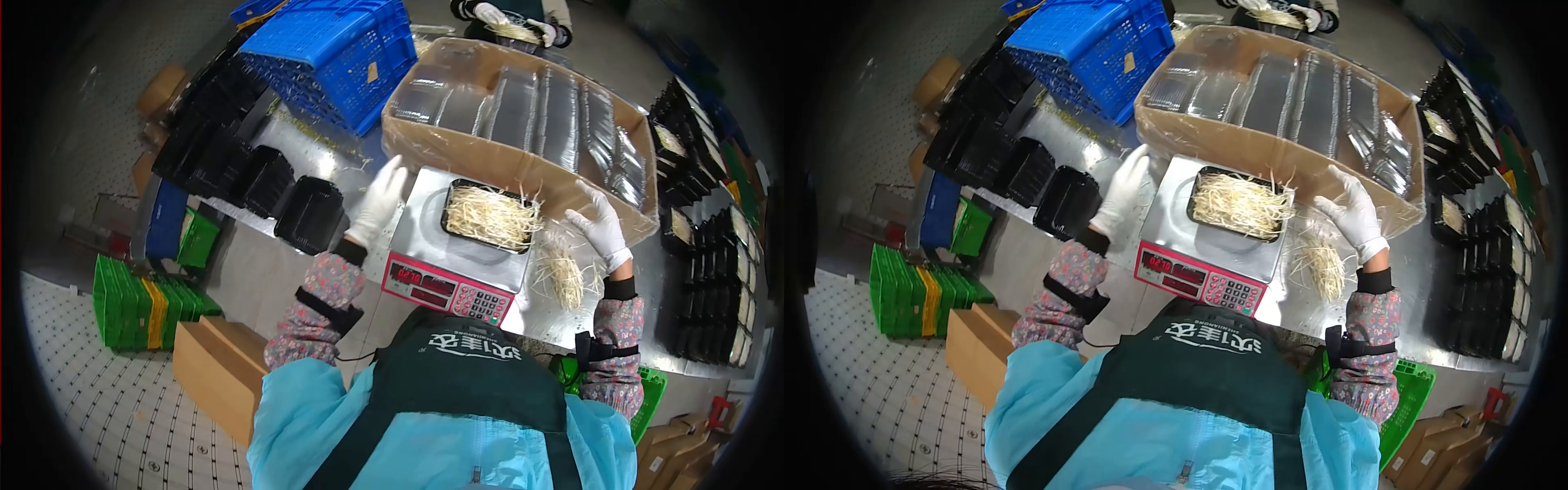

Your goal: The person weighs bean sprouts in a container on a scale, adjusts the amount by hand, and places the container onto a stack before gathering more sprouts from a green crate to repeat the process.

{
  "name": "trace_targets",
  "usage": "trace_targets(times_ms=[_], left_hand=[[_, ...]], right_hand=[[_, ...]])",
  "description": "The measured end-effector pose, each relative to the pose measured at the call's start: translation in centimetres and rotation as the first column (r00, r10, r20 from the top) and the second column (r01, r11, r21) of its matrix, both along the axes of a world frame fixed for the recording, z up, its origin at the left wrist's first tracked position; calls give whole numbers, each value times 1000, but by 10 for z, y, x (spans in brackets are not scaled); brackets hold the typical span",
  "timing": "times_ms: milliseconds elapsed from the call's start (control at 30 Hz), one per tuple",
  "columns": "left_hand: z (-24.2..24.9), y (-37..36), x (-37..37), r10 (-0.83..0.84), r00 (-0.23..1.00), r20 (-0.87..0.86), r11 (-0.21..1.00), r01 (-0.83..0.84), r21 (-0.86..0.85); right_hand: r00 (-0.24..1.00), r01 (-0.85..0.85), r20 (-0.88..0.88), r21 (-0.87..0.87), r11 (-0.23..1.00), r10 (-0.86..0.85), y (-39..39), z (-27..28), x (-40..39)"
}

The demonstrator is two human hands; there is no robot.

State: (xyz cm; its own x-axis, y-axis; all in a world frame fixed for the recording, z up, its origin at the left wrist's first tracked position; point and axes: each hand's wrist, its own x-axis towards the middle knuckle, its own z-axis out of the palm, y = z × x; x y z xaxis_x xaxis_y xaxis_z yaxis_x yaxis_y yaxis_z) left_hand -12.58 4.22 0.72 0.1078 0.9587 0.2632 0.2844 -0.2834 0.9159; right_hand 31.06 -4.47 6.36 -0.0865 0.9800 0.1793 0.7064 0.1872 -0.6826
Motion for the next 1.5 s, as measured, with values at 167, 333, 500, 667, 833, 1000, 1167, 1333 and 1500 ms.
trace_targets(times_ms=[167,333,500,667,833,1000,1167,1333,1500], left_hand=[[-57,0,86,-47,945,-323,975,113,191],[-26,-36,108,46,707,-706,888,295,353],[-25,-34,114,121,657,-744,859,306,410],[-24,-35,119,161,532,-831,887,291,358],[-27,-36,118,178,521,-835,886,285,366],[-22,-37,117,166,527,-834,887,290,360],[-11,-33,109,-56,774,-631,914,294,279],[6,-13,80,-231,971,61,973,229,33],[42,-4,43,-132,944,-301,968,189,166]], right_hand=[[909,-236,375,106,966,181,15,-25,-126],[804,-288,542,-4,957,244,19,-67,-162],[740,-239,619,-123,963,263,22,-15,-110],[719,-124,641,-263,957,269,21,-22,-92],[737,-187,663,11,982,133,11,-40,-80],[862,-73,506,114,991,5,-19,-6,-31],[889,150,413,149,977,-199,-63,-19,27],[833,345,498,-127,930,-241,-96,-97,64],[790,391,592,-291,873,-157,-93,-86,76]])
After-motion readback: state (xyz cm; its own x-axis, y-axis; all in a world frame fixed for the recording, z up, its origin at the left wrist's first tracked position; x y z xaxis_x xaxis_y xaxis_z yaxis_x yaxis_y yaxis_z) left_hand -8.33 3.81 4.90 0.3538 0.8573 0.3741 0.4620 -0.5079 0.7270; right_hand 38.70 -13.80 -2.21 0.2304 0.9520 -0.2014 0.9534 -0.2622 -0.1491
